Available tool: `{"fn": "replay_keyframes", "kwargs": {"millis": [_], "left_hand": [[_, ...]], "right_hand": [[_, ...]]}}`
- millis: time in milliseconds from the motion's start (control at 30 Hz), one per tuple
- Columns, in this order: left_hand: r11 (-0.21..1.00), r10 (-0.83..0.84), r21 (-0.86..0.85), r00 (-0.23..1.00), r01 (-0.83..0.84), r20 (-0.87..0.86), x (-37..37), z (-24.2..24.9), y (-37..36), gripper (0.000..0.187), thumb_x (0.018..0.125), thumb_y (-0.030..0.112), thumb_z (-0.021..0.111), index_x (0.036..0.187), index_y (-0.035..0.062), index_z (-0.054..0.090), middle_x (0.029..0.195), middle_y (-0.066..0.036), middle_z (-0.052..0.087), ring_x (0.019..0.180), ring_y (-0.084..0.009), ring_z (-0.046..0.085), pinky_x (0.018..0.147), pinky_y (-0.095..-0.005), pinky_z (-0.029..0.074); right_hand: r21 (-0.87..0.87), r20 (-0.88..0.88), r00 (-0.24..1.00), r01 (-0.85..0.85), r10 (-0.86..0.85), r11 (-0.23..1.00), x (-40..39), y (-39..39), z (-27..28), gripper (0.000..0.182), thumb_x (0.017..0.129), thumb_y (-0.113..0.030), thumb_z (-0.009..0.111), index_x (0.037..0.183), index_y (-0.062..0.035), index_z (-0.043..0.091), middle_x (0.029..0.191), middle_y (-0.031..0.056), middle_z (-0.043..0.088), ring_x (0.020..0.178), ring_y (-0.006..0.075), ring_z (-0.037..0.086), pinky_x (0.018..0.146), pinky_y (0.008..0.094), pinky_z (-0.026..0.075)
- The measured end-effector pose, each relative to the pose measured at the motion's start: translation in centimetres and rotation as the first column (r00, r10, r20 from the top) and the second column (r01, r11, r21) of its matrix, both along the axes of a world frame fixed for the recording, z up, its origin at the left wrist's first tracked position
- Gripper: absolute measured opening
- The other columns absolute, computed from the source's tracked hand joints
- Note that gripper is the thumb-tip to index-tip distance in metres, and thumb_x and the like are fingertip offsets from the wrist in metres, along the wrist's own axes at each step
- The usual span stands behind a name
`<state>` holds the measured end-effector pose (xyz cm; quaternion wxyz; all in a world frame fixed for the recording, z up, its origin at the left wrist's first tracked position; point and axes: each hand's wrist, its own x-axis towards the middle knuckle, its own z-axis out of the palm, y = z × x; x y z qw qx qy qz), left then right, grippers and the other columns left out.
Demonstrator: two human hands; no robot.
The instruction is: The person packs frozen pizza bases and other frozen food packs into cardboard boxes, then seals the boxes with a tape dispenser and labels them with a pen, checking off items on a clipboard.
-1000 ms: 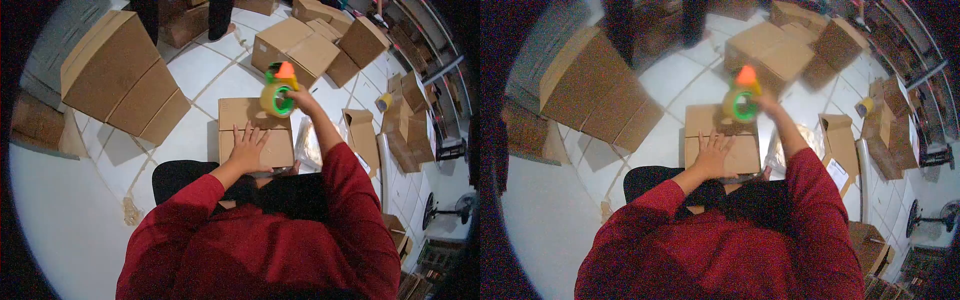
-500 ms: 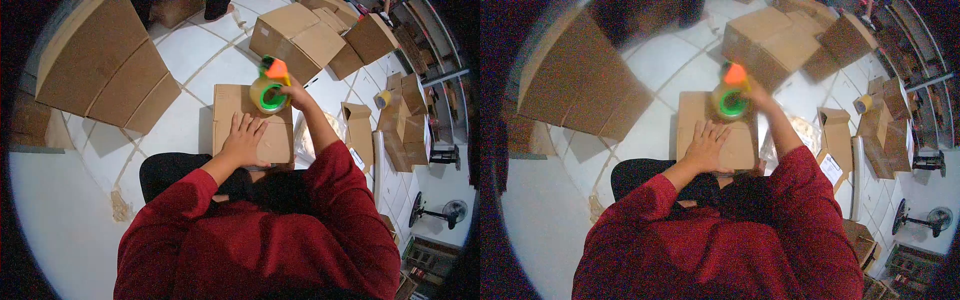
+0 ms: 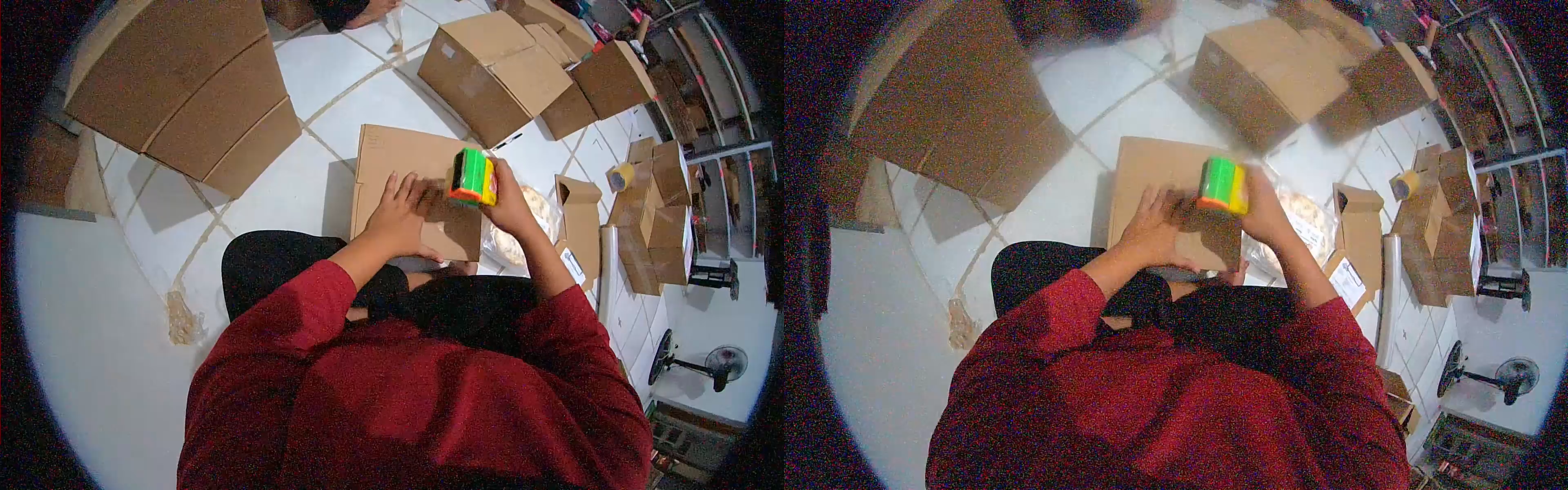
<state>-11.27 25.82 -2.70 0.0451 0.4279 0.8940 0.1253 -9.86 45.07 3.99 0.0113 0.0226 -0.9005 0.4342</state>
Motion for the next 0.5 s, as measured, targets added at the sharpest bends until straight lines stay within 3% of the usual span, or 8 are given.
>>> {"fn": "replay_keyframes", "kwargs": {"millis": [133,200,233,267,300,333,400,500], "left_hand": [[0.999,0.026,0.025,0.999,-0.025,-0.032,-0.7,0.1,-0.3,0.093,0.059,0.064,0.052,0.122,-0.001,0.03,0.127,-0.018,0.029,0.119,-0.0319,0.023,0.099,-0.0449,0.011],[0.814,-0.038,0.515,0.861,-0.268,0.508,-2.5,-0.6,-0.6,0.07,0.072,0.047,0.052,0.12,-0.0002,0.033,0.119,-0.019,0.038,0.112,-0.0303,0.034,0.094,-0.0352,0.026],[0.815,-0.037,0.515,0.862,-0.267,0.505,-2.7,-0.5,-0.5,0.07,0.072,0.047,0.052,0.12,-0.0002,0.033,0.119,-0.019,0.038,0.112,-0.0303,0.034,0.094,-0.0352,0.026],[0.678,-0.009,0.584,0.79,-0.447,0.614,-2.7,-0.6,-0.3,0.057,0.076,0.037,0.051,0.117,-0.0002,0.038,0.113,-0.018,0.044,0.106,-0.0283,0.04,0.09,-0.0327,0.031],[0.508,-0.011,0.605,0.699,-0.612,0.715,-2.6,-0.2,0.0,0.044,0.08,0.028,0.05,0.113,-0.0002,0.042,0.106,-0.016,0.049,0.1,-0.0264,0.046,0.085,-0.0301,0.036],[0.507,-0.012,0.603,0.695,-0.616,0.719,-2.4,0.5,0.5,0.044,0.08,0.028,0.05,0.113,-0.0002,0.042,0.106,-0.016,0.049,0.1,-0.0264,0.046,0.085,-0.0301,0.036],[0.405,-0.369,0.41,0.264,-0.817,0.891,-2.1,1.8,1.8,0.034,0.08,0.022,0.051,0.105,-0.0017,0.048,0.097,-0.013,0.054,0.091,-0.0201,0.05,0.08,-0.0285,0.039],[0.369,-0.376,0.347,0.203,-0.862,0.904,-2.3,2.8,2.1,0.028,0.08,0.016,0.053,0.1,-0.0028,0.051,0.092,-0.01,0.056,0.082,-0.015,0.053,0.072,-0.0251,0.042]], "right_hand": [[0.151,0.005,1.0,0.014,-0.015,0.988,0.7,-0.5,0.3,0.058,0.056,-0.019,0.073,0.104,-0.0017,0.044,0.098,0.0164,0.049,0.094,0.0268,0.048,0.081,0.033,0.037],[0.172,-0.06,0.998,0.026,-0.016,0.985,0.5,-0.7,0.1,0.058,0.055,-0.019,0.073,0.102,-0.0014,0.045,0.097,0.0169,0.048,0.093,0.0288,0.047,0.08,0.0337,0.037],[0.17,-0.064,0.998,0.027,-0.016,0.985,0.6,-0.7,0.1,0.058,0.055,-0.019,0.073,0.102,-0.0014,0.045,0.097,0.0169,0.048,0.093,0.0288,0.047,0.08,0.0337,0.037],[0.117,-0.025,0.999,0.032,-0.029,0.993,0.6,-0.8,0.2,0.058,0.055,-0.018,0.072,0.102,-0.0014,0.045,0.097,0.0173,0.048,0.094,0.0299,0.047,0.081,0.0342,0.037],[0.065,0.018,0.999,0.039,-0.04,0.997,0.7,-0.9,0.3,0.057,0.055,-0.017,0.072,0.102,-0.0014,0.045,0.097,0.0177,0.048,0.094,0.0309,0.047,0.081,0.0347,0.037],[0.067,0.024,0.999,0.038,-0.039,0.997,0.7,-0.8,0.1,0.057,0.055,-0.017,0.072,0.102,-0.0014,0.045,0.097,0.0177,0.048,0.094,0.0309,0.047,0.081,0.0347,0.037],[0.162,0.029,0.998,0.046,-0.052,0.986,0.4,-0.5,-0.3,0.055,0.056,-0.014,0.07,0.103,-0.0016,0.044,0.098,0.0185,0.048,0.094,0.0326,0.046,0.081,0.0357,0.036],[0.167,-0.024,1.0,0.023,-0.019,0.986,0.4,-0.4,-0.4,0.052,0.057,-0.012,0.068,0.102,-0.0011,0.044,0.098,0.0191,0.048,0.094,0.0339,0.046,0.081,0.0362,0.036]]}}
